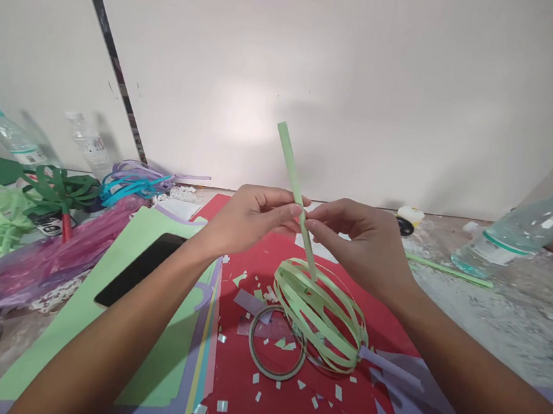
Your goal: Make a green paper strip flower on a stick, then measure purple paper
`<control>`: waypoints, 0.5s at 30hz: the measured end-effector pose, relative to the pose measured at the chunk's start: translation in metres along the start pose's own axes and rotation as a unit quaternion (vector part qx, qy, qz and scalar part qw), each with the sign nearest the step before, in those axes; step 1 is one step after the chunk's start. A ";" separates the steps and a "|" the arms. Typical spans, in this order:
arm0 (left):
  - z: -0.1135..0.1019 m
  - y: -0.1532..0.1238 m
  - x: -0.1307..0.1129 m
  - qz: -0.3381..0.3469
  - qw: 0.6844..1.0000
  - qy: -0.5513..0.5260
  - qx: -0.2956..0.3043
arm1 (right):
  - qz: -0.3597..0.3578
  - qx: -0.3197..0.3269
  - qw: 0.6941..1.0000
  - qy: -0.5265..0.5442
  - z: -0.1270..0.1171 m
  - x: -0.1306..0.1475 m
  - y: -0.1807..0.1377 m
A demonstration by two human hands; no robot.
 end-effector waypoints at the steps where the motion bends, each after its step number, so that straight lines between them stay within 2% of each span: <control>1: 0.001 0.000 0.000 0.000 1.000 -0.004 0.008 | -0.007 -0.004 1.000 -0.010 0.000 0.001 -0.001; 6: 0.002 0.000 -0.001 0.016 0.999 -0.021 0.022 | -0.052 -0.027 0.998 -0.035 -0.001 0.007 -0.003; 9: 0.004 0.000 -0.003 0.026 0.999 -0.029 0.019 | -0.119 -0.045 0.988 -0.084 -0.002 0.014 -0.006; 12: 0.003 0.001 -0.004 0.042 0.999 -0.034 -0.003 | -0.200 -0.071 0.968 -0.135 -0.002 0.021 -0.010; 15: 0.000 0.001 -0.003 0.051 0.997 -0.035 -0.041 | -0.245 -0.087 0.953 -0.153 -0.001 0.024 -0.014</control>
Point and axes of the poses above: each hand's wrist, its own y-axis towards the middle knuckle, its own z-axis out of the palm, x = y × z, the point moved 6 cm from there along y, towards the middle knuckle
